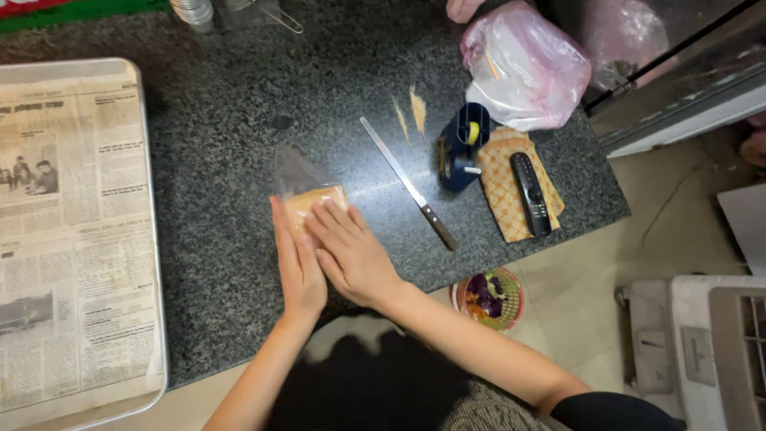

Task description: The person slices a loaf of bread into a single thick piece using a knife, places the piece into a plastic bag, and then seals the bag with tape.

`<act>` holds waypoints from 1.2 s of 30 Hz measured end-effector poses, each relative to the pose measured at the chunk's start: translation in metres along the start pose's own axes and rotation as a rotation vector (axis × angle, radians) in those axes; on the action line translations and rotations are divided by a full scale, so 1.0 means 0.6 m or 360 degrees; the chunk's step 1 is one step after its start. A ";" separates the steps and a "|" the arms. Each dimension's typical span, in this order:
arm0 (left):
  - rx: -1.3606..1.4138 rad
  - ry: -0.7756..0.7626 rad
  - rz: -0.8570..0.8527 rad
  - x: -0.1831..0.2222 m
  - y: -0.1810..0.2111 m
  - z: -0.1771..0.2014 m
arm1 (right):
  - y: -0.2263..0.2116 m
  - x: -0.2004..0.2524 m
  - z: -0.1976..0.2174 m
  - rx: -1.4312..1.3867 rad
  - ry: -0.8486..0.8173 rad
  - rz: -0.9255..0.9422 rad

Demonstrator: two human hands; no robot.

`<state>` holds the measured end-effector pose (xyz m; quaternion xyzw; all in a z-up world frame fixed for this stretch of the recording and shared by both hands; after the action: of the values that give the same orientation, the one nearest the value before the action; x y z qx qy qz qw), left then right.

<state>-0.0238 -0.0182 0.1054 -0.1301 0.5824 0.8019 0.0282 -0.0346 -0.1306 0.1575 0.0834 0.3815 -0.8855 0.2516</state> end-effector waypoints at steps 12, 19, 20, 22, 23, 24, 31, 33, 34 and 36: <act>-0.0717 -0.0466 -0.0723 0.019 0.073 0.006 | 0.010 0.024 -0.010 -0.0405 0.0276 0.0101; -0.1058 -0.0587 -0.0894 0.008 0.084 0.011 | 0.057 0.014 0.000 -0.1278 0.0568 -0.0051; -0.1076 -0.0575 -0.0911 0.006 0.088 0.011 | 0.058 0.008 0.014 -0.1184 0.0632 -0.0097; -0.1101 -0.0557 -0.0930 0.001 0.089 0.013 | 0.066 -0.011 0.044 -0.1094 0.0694 -0.0135; -0.1128 -0.0555 -0.0972 0.002 0.089 0.013 | 0.074 -0.024 0.054 -0.0875 0.0629 -0.0192; -0.1155 -0.0554 -0.1015 0.002 0.089 0.013 | 0.082 -0.038 0.065 -0.0655 0.0563 -0.0246; -0.1216 -0.0565 -0.1103 0.002 0.091 0.014 | 0.167 -0.138 0.020 -0.0830 -0.0460 -0.0218; -0.1169 -0.0542 -0.1106 0.002 0.089 0.015 | 0.189 -0.142 -0.021 -0.1303 -0.0801 -0.0445; -0.1171 -0.0538 -0.1106 0.003 0.085 0.014 | 0.197 -0.150 -0.033 -0.1303 -0.0803 -0.0441; -0.1002 -0.0492 -0.1081 0.004 0.081 0.017 | 0.224 -0.151 -0.068 -0.1464 -0.0908 -0.0660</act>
<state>-0.0373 -0.0244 0.1528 -0.1942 0.2254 0.8945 0.3337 0.1097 -0.1448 0.0748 -0.3530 0.6527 -0.6469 0.1759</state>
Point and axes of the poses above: each hand's wrist, its own x-axis away from the middle knuckle, its own z-axis out of the back of the hand, y = z × x, the point moved 9 cm from there along -x, towards the middle knuckle, and after that the axes turned 6 degrees about -x, right-handed, at the moved point
